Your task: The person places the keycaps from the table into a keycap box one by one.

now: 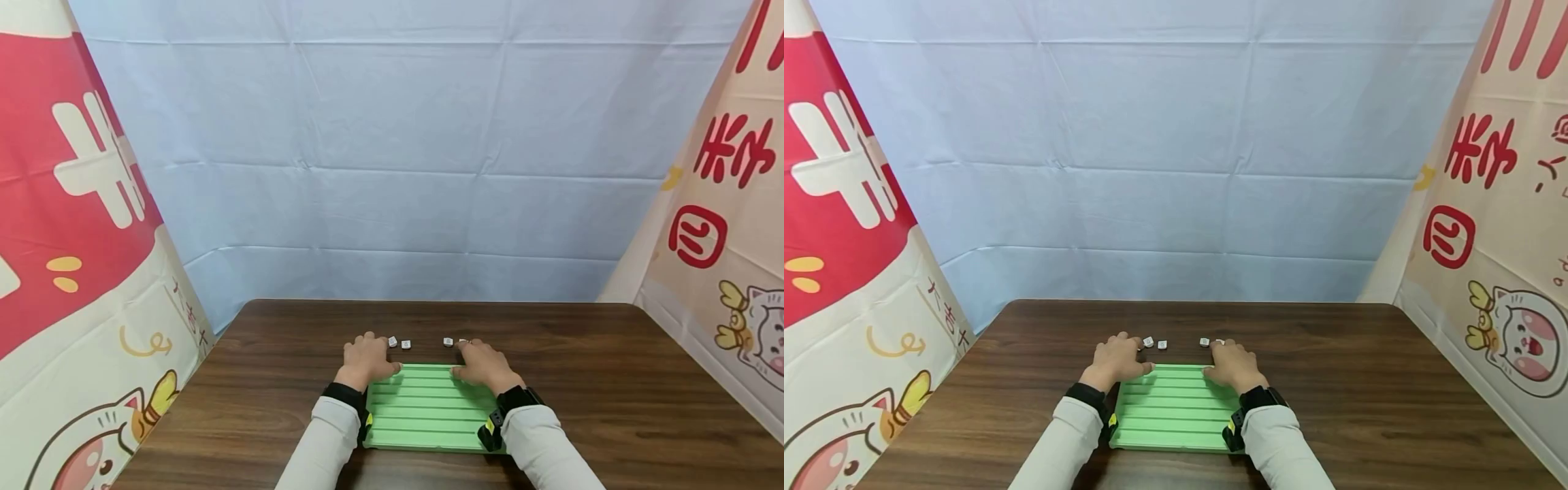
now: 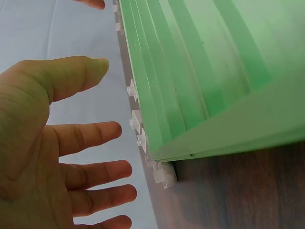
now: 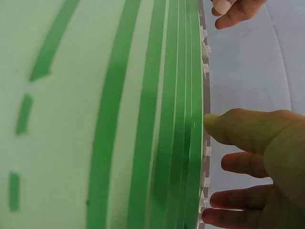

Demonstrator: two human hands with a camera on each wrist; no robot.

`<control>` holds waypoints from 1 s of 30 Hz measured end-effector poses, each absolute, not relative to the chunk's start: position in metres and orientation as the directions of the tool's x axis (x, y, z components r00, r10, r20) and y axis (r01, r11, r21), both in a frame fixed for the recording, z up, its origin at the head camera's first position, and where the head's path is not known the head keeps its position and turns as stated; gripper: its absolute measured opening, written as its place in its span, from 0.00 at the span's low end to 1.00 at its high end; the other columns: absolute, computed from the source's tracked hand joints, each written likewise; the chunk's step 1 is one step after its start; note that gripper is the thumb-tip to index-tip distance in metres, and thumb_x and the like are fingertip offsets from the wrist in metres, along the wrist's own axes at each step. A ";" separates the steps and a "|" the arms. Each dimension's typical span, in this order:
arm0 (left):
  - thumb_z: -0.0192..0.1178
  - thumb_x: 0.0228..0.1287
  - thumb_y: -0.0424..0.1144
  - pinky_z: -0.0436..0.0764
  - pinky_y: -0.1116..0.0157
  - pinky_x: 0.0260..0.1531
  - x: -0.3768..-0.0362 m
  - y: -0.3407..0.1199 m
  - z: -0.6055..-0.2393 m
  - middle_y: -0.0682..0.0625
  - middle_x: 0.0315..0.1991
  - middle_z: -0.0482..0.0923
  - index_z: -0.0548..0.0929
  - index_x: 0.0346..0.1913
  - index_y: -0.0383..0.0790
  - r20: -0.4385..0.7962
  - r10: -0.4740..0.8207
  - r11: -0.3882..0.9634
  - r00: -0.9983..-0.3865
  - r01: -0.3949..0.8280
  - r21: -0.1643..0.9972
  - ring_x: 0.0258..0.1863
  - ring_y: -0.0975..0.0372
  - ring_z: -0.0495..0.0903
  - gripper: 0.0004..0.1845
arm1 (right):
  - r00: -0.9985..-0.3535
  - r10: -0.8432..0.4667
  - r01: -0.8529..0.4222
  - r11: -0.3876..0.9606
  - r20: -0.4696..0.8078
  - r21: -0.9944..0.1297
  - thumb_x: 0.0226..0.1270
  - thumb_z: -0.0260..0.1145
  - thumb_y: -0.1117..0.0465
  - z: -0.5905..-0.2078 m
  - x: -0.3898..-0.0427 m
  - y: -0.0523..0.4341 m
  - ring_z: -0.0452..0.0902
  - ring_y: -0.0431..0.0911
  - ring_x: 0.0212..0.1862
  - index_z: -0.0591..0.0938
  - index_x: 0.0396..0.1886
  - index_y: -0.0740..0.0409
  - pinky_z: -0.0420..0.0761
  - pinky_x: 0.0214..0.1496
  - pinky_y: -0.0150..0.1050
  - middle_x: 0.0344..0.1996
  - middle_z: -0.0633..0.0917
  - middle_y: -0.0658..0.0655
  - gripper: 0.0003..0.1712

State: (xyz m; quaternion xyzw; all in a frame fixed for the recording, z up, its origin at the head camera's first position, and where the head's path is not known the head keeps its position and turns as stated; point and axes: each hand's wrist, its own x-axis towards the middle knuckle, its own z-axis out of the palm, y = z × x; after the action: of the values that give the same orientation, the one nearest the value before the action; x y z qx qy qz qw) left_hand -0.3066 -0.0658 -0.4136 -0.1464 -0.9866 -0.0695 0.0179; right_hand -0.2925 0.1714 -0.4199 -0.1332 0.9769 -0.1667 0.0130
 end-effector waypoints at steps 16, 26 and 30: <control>0.60 0.60 0.54 0.72 0.47 0.42 -0.308 -0.077 -0.408 0.43 0.47 0.74 0.79 0.55 0.42 0.053 0.314 0.929 -0.948 0.319 0.188 0.45 0.48 0.73 0.25 | -0.953 -0.302 -0.295 0.909 0.025 -0.295 0.59 0.68 0.57 -0.419 -0.291 0.169 0.72 0.62 0.50 0.75 0.57 0.67 0.75 0.39 0.55 0.53 0.72 0.71 0.29; 0.60 0.61 0.44 0.69 0.43 0.47 -0.304 -0.093 -0.410 0.42 0.51 0.73 0.78 0.55 0.39 0.051 0.364 0.881 -0.930 0.362 0.305 0.49 0.46 0.73 0.21 | -0.943 -0.332 -0.315 0.895 0.000 -0.314 0.60 0.67 0.59 -0.414 -0.278 0.177 0.69 0.62 0.55 0.75 0.56 0.69 0.72 0.48 0.55 0.53 0.74 0.68 0.26; 0.60 0.61 0.42 0.70 0.43 0.47 -0.306 -0.100 -0.409 0.41 0.51 0.73 0.77 0.56 0.38 0.048 0.375 0.872 -0.926 0.370 0.320 0.50 0.46 0.73 0.21 | -0.942 -0.336 -0.320 0.895 0.000 -0.310 0.60 0.67 0.60 -0.413 -0.273 0.182 0.70 0.62 0.53 0.74 0.55 0.69 0.73 0.47 0.54 0.51 0.74 0.68 0.26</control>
State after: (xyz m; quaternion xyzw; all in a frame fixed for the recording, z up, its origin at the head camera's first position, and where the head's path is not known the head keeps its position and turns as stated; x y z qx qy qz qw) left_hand -0.3057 -0.0996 -0.4087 -0.1925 -0.9675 -0.1636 -0.0080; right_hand -0.2729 0.1819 -0.4129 -0.1686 0.9731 -0.1547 0.0267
